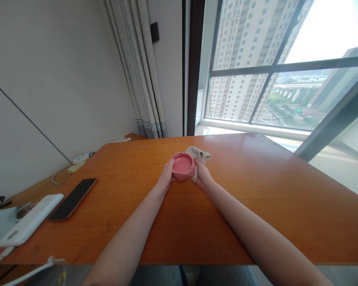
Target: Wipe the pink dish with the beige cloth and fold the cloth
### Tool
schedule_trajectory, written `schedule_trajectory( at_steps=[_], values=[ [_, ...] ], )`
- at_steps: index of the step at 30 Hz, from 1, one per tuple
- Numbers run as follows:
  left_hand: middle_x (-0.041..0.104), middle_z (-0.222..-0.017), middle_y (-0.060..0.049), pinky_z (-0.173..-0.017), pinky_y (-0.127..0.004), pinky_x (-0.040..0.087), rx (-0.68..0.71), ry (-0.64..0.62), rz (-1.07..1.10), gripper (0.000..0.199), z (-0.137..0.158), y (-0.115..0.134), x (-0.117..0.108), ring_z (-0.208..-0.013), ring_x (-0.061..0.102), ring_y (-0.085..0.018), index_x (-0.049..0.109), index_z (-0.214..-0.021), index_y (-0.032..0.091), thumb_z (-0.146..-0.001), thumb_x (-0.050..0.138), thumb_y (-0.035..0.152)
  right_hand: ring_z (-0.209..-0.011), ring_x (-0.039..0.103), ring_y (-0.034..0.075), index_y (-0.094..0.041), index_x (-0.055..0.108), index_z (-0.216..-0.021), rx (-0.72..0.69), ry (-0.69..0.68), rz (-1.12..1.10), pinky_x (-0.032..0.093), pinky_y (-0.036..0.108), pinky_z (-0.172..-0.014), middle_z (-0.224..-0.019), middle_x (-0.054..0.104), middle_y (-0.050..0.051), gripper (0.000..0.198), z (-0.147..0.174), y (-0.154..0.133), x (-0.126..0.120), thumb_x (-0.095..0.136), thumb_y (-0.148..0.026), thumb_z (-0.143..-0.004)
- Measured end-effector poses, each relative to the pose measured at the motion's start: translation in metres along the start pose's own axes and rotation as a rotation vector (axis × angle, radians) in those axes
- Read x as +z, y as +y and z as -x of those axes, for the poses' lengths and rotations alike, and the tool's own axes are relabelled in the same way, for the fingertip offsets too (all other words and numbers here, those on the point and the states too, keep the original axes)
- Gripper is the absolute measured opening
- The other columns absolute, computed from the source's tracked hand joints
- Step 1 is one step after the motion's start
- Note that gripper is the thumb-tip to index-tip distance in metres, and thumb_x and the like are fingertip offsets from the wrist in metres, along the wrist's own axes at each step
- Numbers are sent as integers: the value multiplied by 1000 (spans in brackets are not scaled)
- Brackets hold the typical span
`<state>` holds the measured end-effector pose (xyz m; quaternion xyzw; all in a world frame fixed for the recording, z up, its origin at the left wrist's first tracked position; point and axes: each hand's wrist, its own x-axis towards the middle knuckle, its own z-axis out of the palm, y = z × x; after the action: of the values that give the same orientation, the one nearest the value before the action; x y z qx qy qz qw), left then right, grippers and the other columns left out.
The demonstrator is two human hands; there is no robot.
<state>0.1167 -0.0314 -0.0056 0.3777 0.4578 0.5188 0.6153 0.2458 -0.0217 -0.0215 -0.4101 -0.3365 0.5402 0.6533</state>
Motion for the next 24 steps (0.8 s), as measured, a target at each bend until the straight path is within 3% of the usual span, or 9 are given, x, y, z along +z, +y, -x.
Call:
schedule_trajectory(
  at_steps=[4, 6, 8, 13, 16, 19, 22, 24],
  values=[
    [63, -109, -6, -92, -31, 43, 297, 223, 81, 34, -5, -9, -2, -107, 55, -20, 61, -103, 21, -83, 50, 46, -109, 60, 24, -17, 60, -101, 100, -13, -265, 53, 37, -90, -114, 66, 10, 35, 19, 11, 21, 51, -42, -78],
    [60, -113, -4, -97, -29, 38, 379, 245, 22, 29, -6, -11, -3, -110, 52, -18, 59, -104, 22, -82, 54, 40, -109, 60, 22, -17, 61, -99, 101, -5, -323, 52, 35, -90, -112, 67, 9, 32, 21, 9, 24, 52, -40, -79],
    [59, -109, -4, -96, -28, 38, 351, 203, -79, 29, -6, -9, -4, -107, 53, -18, 56, -104, 21, -79, 59, 35, -103, 64, 20, -17, 62, -95, 128, 44, -353, 54, 31, -86, -103, 70, 7, 24, 16, 1, 19, 54, -33, -79],
    [61, -91, -4, -80, -35, 47, 28, 26, -228, 39, -7, 0, -9, -84, 59, -19, 49, -111, 22, -81, 51, 47, -80, 69, 18, -16, 64, -86, 296, 82, -264, 57, 27, -72, -79, 72, 4, 13, 0, -15, 1, 54, -23, -80],
    [60, -105, -7, -89, -33, 43, 164, 112, -230, 30, -10, -3, -10, -99, 56, -20, 53, -106, 19, -85, 44, 39, -80, 69, 19, -17, 64, -86, 328, 86, -312, 57, 28, -71, -80, 73, 5, 15, 5, -7, 6, 52, -27, -84],
    [52, -125, -8, -101, -30, 35, 346, 232, -160, 31, -12, -9, -9, -118, 47, -19, 51, -112, 19, -88, 41, 35, -89, 67, 17, -18, 64, -90, 240, 85, -389, 55, 26, -75, -93, 72, 5, 17, 14, 5, 18, 54, -30, -84],
    [53, -126, -7, -105, -31, 30, 370, 180, -212, 32, -13, -14, -8, -121, 45, -20, 53, -112, 21, -85, 48, 37, -88, 67, 16, -18, 64, -91, 213, 118, -395, 55, 24, -75, -95, 72, 4, 19, 13, 6, 18, 53, -31, -84],
    [58, -117, -9, -101, -34, 34, 296, 130, -299, 34, -13, -14, -8, -113, 51, -22, 55, -107, 19, -79, 58, 38, -82, 68, 16, -17, 65, -89, 223, 148, -337, 55, 24, -72, -87, 73, 4, 19, 6, -1, 9, 52, -30, -84]
  ],
)
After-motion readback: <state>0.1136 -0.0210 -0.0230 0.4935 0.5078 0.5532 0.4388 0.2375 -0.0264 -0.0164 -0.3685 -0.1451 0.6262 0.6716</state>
